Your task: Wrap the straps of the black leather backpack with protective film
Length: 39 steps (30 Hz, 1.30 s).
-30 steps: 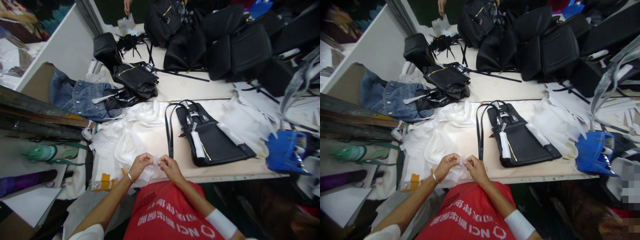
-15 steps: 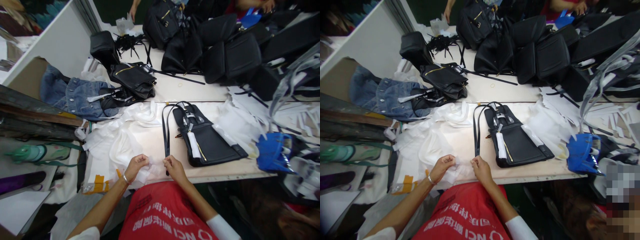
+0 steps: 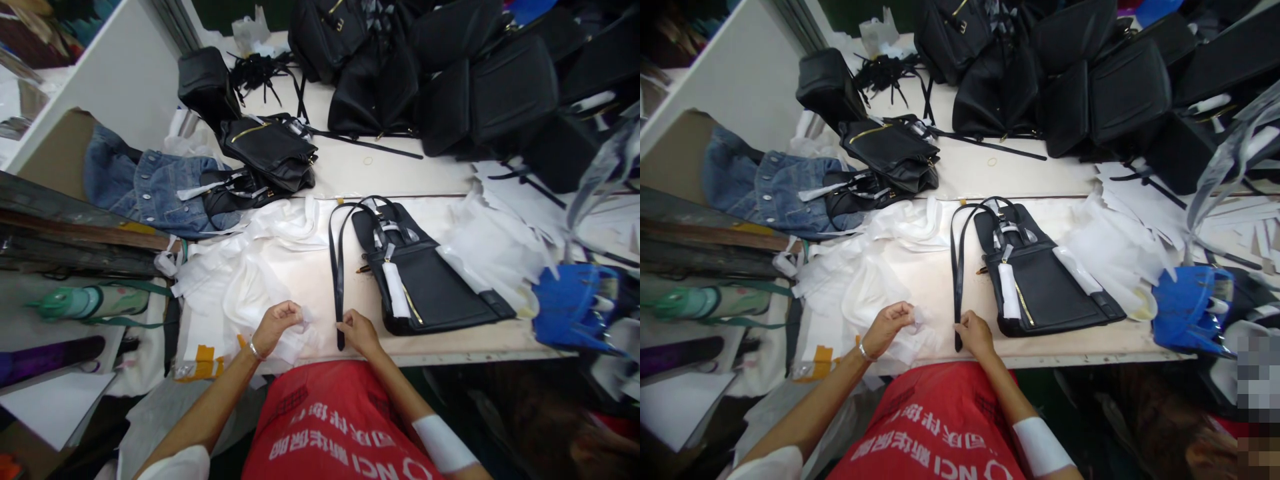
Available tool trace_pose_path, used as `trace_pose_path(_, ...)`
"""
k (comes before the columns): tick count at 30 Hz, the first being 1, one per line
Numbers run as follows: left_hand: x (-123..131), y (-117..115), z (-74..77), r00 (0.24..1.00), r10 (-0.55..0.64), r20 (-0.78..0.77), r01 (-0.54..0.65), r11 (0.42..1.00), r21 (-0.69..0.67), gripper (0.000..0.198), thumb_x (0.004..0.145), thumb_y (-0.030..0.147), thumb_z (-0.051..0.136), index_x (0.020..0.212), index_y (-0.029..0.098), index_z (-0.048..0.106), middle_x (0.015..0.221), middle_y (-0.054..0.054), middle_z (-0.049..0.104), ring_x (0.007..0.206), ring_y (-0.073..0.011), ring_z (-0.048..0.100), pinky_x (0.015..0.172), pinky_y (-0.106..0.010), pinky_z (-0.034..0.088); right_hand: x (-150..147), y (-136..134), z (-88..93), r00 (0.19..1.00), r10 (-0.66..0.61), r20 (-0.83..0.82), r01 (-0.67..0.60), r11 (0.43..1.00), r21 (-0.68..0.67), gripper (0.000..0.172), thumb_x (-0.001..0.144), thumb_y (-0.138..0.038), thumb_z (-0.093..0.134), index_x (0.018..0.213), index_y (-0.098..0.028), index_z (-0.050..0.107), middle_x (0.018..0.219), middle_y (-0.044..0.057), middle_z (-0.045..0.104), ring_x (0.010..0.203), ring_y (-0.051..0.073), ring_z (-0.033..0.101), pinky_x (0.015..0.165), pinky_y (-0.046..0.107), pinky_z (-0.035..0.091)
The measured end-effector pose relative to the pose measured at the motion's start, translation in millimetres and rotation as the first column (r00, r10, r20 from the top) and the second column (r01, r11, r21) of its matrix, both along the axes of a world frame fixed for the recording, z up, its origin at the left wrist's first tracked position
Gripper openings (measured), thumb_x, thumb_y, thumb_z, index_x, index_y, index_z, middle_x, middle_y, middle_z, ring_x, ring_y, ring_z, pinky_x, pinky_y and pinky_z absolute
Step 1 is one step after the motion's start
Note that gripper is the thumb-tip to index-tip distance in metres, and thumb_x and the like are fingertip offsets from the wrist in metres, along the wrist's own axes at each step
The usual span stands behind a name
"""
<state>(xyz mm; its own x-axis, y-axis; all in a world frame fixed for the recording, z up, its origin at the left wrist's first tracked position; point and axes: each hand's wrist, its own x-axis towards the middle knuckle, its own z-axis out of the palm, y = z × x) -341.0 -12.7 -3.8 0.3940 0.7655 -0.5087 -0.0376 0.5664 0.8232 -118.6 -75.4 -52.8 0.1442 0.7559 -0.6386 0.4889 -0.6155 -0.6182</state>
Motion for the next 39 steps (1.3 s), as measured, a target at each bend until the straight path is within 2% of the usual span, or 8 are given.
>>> trace_pose_path(2,-1,1,1.5,1.000,0.002,0.003,-0.002,1.000,-0.005,0.016,0.076,0.027,0.066,0.075,0.013,0.059,0.072,-0.001,0.060,0.066,-0.0121,0.054,0.065,-0.024,0.042,4,2,5.8,0.904,-0.245,-0.351,0.231,0.969,-0.082,0.022,0.076,-0.032,0.061,0.073,-0.021,0.043,0.060,-0.003,0.055,0.055,0.015,0.058,0.055,0.027,0.047)
trace_pose_path(4,-2,2,3.1,1.000,-0.003,0.004,0.003,1.000,-0.016,0.015,0.076,0.027,0.066,0.077,0.013,0.059,0.074,-0.002,0.061,0.066,-0.0119,0.054,0.065,-0.025,0.043,5,7,18.2,0.694,-0.423,-0.582,0.424,0.894,-0.145,0.027,0.074,-0.035,0.065,0.075,-0.021,0.043,0.063,-0.004,0.055,0.058,0.013,0.059,0.058,0.027,0.051)
trace_pose_path(6,-2,3,4.2,1.000,-0.006,0.001,0.006,1.000,-0.028,0.015,0.076,0.026,0.067,0.077,0.013,0.060,0.074,-0.001,0.061,0.065,-0.0114,0.054,0.065,-0.024,0.043,4,15,34.0,0.528,-0.488,-0.695,0.546,0.822,-0.162,0.030,0.071,-0.036,0.070,0.077,-0.020,0.045,0.068,-0.004,0.055,0.064,0.012,0.061,0.064,0.027,0.053)
trace_pose_path(8,-2,3,4.4,1.000,-0.007,-0.003,0.007,0.999,-0.035,0.015,0.076,0.026,0.067,0.078,0.013,0.060,0.075,-0.002,0.061,0.066,-0.0114,0.055,0.065,-0.024,0.044,1,25,48.7,0.453,-0.507,-0.733,0.599,0.782,-0.171,0.030,0.069,-0.034,0.073,0.079,-0.020,0.048,0.069,-0.005,0.055,0.065,0.011,0.061,0.065,0.026,0.054)
trace_pose_path(12,-3,4,3.2,1.000,0.003,0.005,-0.003,0.999,-0.040,0.015,0.076,0.025,0.067,0.078,0.013,0.060,0.079,-0.003,0.062,0.070,-0.0126,0.056,0.066,-0.025,0.045,-8,40,62.9,0.437,-0.492,-0.753,0.622,0.770,-0.143,0.027,0.071,-0.032,0.073,0.077,-0.019,0.050,0.064,-0.005,0.055,0.062,0.010,0.061,0.061,0.023,0.054)
trace_pose_path(18,-6,7,2.3,1.000,-0.014,-0.010,0.014,0.998,-0.053,0.013,0.076,0.025,0.067,0.079,0.013,0.061,0.081,-0.003,0.062,0.069,-0.0125,0.057,0.065,-0.025,0.046,-13,47,62.1,0.401,-0.500,-0.768,0.656,0.742,-0.140,0.025,0.072,-0.030,0.073,0.076,-0.020,0.051,0.064,-0.005,0.057,0.063,0.010,0.061,0.063,0.024,0.054)
trace_pose_path(35,1,3,5.1,0.997,-0.009,-0.077,0.009,1.000,0.002,0.012,0.077,0.024,0.066,0.080,0.013,0.063,0.083,-0.004,0.064,0.071,-0.0124,0.056,0.066,-0.024,0.043,-27,40,56.9,0.499,-0.465,-0.731,0.545,0.824,-0.152,0.028,0.072,-0.035,0.071,0.072,-0.019,0.048,0.063,-0.003,0.057,0.059,0.010,0.056,0.057,0.022,0.047)
trace_pose_path(39,8,-1,9.9,0.992,0.013,-0.129,-0.010,1.000,0.024,0.009,0.077,0.023,0.065,0.078,0.014,0.063,0.082,-0.003,0.065,0.073,-0.0124,0.056,0.068,-0.023,0.042,-31,36,51.2,0.501,-0.496,-0.709,0.631,0.770,-0.093,0.026,0.072,-0.034,0.071,0.073,-0.019,0.050,0.065,-0.004,0.055,0.061,0.009,0.052,0.057,0.020,0.043)
